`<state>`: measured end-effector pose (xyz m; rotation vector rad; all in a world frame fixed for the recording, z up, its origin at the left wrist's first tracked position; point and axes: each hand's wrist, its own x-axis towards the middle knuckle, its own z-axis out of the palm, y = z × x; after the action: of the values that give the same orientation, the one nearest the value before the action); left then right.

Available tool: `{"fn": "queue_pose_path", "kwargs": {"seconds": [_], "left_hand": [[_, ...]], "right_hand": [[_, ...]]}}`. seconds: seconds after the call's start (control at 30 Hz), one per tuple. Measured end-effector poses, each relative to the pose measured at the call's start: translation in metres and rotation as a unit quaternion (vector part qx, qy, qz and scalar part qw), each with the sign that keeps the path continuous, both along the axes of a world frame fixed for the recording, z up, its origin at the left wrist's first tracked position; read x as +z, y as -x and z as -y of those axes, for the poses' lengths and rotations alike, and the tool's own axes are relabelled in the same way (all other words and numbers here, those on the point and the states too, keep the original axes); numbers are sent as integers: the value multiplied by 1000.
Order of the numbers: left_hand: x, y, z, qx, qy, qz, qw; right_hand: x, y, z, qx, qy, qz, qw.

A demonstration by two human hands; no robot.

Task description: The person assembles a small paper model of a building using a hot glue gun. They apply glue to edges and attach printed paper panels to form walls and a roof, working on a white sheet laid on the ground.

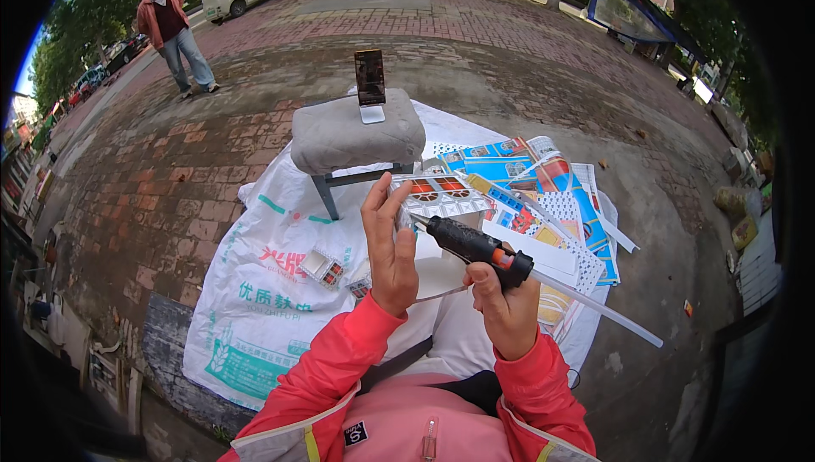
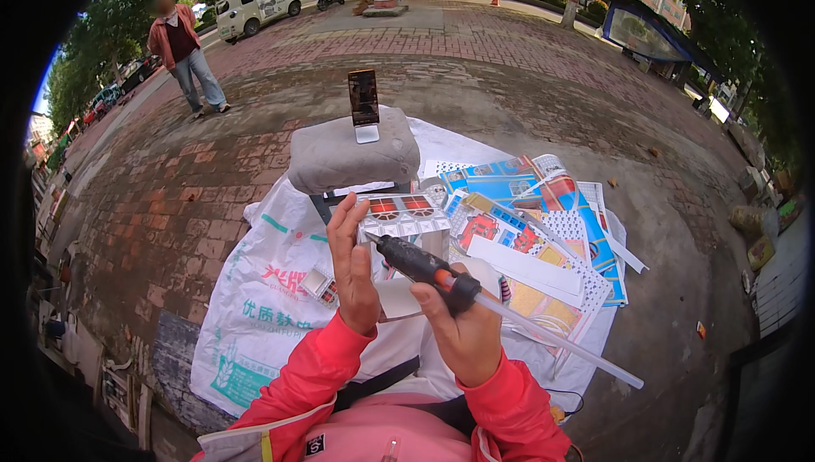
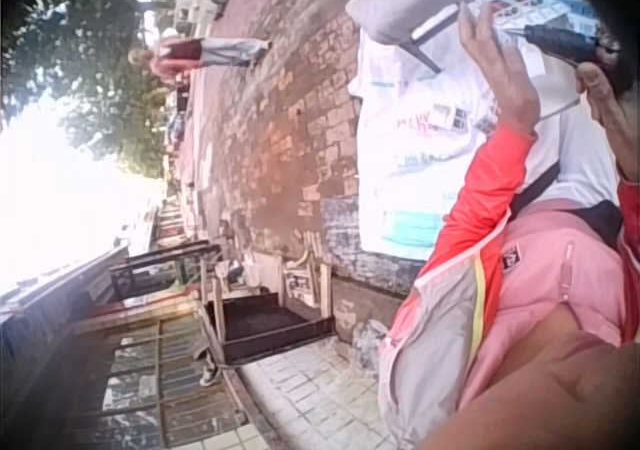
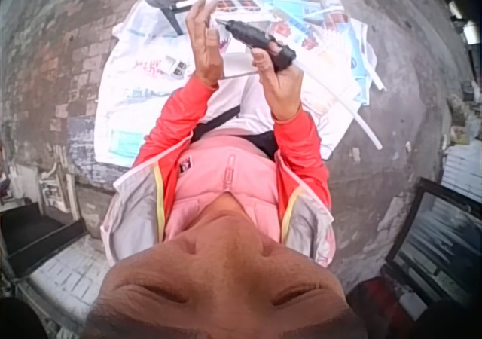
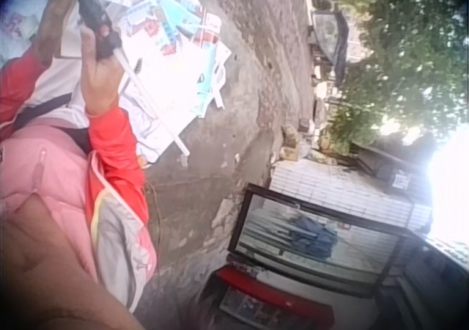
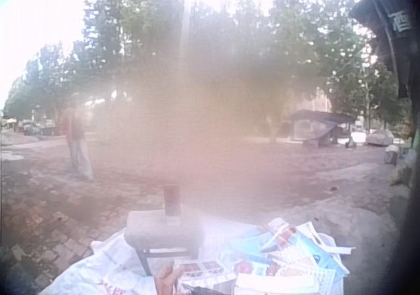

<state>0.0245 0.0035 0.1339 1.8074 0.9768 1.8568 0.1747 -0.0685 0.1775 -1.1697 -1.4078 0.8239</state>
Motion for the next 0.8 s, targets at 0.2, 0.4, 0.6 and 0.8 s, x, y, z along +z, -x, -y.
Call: {"fn": "queue_pose_path", "kwargs": {"seconds": [0.2, 0.4, 0.6, 0.8], "left_hand": [[1, 0, 1, -14, 2, 8, 1000], [2, 0, 3, -27, 9, 13, 1000], [1, 0, 2, -27, -1, -1, 1000], [1, 1, 2, -31, 6, 2, 1000]], "right_hand": [[0, -1, 2, 12, 4, 0, 1000], [1, -3, 3, 12, 5, -4, 1000], [0, -3, -2, -1, -13, -6, 1000], [2, -4, 1, 10, 0, 0, 1000]]}}
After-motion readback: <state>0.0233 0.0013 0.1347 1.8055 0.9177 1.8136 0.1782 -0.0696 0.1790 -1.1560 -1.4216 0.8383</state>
